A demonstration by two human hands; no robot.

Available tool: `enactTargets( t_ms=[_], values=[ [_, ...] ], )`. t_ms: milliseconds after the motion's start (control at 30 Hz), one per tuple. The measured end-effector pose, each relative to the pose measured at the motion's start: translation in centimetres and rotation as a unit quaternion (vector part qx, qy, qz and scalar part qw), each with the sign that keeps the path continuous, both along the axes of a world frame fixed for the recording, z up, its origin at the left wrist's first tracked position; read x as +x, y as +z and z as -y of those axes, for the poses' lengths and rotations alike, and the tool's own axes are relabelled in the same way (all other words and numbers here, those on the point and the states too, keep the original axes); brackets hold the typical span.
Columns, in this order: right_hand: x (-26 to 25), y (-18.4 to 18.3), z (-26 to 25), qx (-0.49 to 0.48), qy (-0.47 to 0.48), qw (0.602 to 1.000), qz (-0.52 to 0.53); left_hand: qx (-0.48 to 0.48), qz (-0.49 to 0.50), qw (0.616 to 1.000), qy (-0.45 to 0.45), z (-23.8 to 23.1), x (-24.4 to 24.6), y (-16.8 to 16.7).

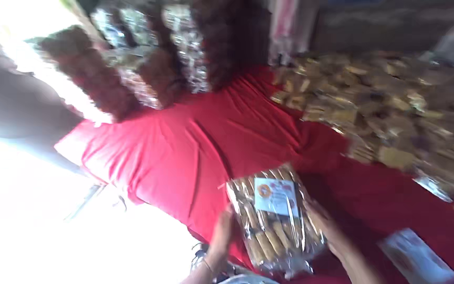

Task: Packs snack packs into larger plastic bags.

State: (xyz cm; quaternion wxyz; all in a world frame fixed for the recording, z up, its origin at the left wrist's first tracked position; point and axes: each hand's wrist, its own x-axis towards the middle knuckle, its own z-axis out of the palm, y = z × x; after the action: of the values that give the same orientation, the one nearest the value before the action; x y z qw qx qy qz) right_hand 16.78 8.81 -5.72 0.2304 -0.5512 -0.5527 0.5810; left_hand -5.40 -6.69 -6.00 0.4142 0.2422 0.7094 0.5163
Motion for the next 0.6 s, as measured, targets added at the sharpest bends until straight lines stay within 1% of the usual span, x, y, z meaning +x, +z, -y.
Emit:
enactTargets(
  t_ms=[67,133,200,267,333,367,433,500,533,600],
  values=[
    [-3.7,0.7,1.2,0.024,0.031,0.999,-0.023,0.041,0.065,0.997,-0.001,0.9,-1.7,-1.8],
    [-8.3,0.2,1.0,0.073,0.077,0.990,-0.096,0.118,0.038,0.992,0.003,1.3,-6.8,-2.4],
    [-14.9,0.4,0.8,0.107,0.138,0.964,-0.202,0.202,-0.028,0.979,-0.006,1.4,-14.8,-2.1],
    [-23.6,2.0,1.1,0.120,0.151,0.946,-0.259,0.264,-0.084,0.961,-0.009,0.5,-25.0,0.0],
    [-32.8,4.9,0.1,0.090,0.118,0.948,-0.281,0.316,-0.091,0.944,-0.021,-2.2,-35.2,4.4],
    [-37.2,6.7,-0.7,0.067,0.097,0.952,-0.284,0.346,-0.070,0.935,-0.023,-3.7,-39.6,7.1],
    [-46.2,10.5,-3.2,0.034,0.038,0.950,-0.308,0.365,-0.043,0.930,-0.023,-6.6,-47.4,13.3],
    [-54.0,14.7,-6.9,0.041,0.041,0.931,-0.359,0.363,-0.024,0.932,-0.003,-9.7,-53.4,19.3],
    [-57.4,16.6,-9.0,0.050,0.037,0.920,-0.387,0.364,-0.018,0.931,0.012,-11.5,-56.0,21.5],
    [-63.0,20.2,-12.7,0.049,0.024,0.903,-0.426,0.375,-0.039,0.926,-0.007,-15.0,-60.9,24.5]
  ],
)
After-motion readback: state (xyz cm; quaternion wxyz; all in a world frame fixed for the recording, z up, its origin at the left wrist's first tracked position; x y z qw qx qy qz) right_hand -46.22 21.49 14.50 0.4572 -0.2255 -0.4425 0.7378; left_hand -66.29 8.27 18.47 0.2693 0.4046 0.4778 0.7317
